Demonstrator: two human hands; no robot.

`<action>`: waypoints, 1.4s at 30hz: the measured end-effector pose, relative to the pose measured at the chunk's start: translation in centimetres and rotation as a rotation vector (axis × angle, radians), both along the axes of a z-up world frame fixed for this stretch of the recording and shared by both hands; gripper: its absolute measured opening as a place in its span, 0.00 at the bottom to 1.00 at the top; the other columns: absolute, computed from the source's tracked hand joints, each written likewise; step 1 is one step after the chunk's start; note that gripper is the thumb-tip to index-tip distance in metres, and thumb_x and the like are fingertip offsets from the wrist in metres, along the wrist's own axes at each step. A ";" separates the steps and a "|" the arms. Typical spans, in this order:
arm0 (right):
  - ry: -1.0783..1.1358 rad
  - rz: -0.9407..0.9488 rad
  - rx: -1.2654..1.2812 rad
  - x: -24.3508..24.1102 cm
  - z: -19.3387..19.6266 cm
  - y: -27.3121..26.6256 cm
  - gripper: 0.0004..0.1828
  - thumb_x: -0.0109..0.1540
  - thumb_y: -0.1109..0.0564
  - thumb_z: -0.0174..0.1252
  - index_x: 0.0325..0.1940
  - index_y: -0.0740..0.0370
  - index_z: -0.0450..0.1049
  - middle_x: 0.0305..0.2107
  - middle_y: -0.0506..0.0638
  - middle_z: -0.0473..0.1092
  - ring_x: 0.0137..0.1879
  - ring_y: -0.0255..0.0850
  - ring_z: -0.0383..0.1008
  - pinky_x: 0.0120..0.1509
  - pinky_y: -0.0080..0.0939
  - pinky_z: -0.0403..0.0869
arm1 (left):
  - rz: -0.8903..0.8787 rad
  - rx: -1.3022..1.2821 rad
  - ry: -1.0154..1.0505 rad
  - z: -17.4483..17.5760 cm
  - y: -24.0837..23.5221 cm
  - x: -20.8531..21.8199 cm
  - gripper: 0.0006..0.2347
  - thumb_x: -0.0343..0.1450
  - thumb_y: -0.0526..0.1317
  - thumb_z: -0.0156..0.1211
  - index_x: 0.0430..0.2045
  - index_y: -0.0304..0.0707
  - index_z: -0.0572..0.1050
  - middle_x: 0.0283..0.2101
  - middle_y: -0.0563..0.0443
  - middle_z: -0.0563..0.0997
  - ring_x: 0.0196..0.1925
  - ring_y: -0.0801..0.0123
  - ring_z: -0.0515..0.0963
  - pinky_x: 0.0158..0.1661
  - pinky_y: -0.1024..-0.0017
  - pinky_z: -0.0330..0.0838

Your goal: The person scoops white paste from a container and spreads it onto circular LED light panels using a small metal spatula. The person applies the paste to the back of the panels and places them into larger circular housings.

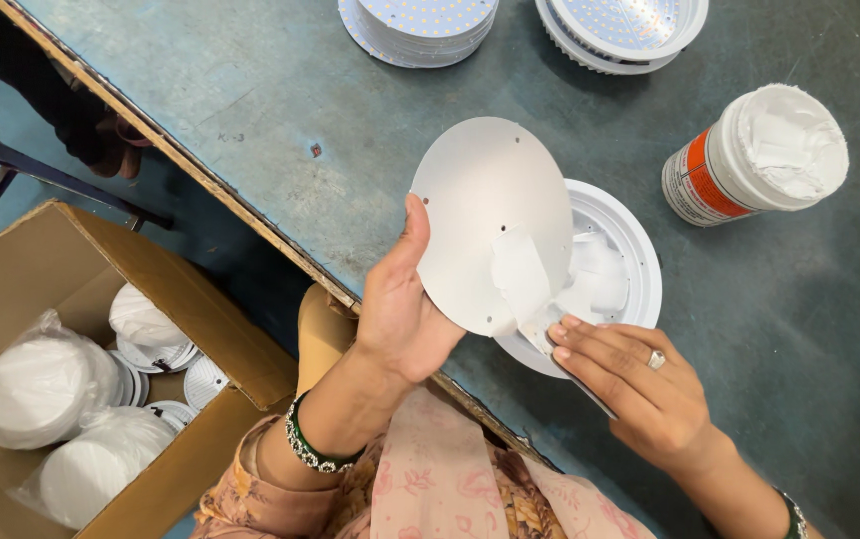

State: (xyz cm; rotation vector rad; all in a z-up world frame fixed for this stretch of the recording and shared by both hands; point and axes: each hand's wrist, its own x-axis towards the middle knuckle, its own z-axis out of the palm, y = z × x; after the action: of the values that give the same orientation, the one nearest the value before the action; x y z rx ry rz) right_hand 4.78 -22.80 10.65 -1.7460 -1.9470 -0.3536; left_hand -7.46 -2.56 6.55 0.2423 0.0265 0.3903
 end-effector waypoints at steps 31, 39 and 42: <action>0.003 -0.076 0.047 3.2 1.1 1.8 0.13 0.60 0.72 0.59 0.48 0.66 0.79 0.47 0.53 0.79 0.56 0.43 0.80 0.62 0.45 0.73 | -0.080 0.015 0.026 0.4 -1.0 0.6 0.27 0.81 0.55 0.38 0.70 0.33 0.58 0.69 0.44 0.67 0.70 0.58 0.68 0.69 0.57 0.61; -0.076 -0.090 0.039 4.2 1.6 2.8 0.15 0.60 0.74 0.58 0.49 0.66 0.79 0.48 0.52 0.79 0.57 0.42 0.80 0.62 0.44 0.73 | -0.123 -0.010 0.036 0.8 -1.4 0.1 0.27 0.81 0.55 0.37 0.71 0.35 0.58 0.68 0.45 0.67 0.69 0.59 0.68 0.67 0.57 0.63; -0.057 -0.073 0.040 4.0 1.3 2.6 0.14 0.60 0.73 0.59 0.48 0.67 0.79 0.48 0.52 0.79 0.57 0.43 0.79 0.61 0.44 0.73 | -0.106 0.001 0.031 0.9 -1.3 0.0 0.27 0.81 0.54 0.37 0.71 0.35 0.58 0.68 0.44 0.68 0.70 0.59 0.68 0.68 0.57 0.63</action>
State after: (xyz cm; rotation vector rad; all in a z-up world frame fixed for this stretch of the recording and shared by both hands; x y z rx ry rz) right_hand 8.77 -20.25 11.91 -1.8030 -1.9056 -0.4696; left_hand -7.46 -3.84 7.40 0.2496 0.0433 0.2816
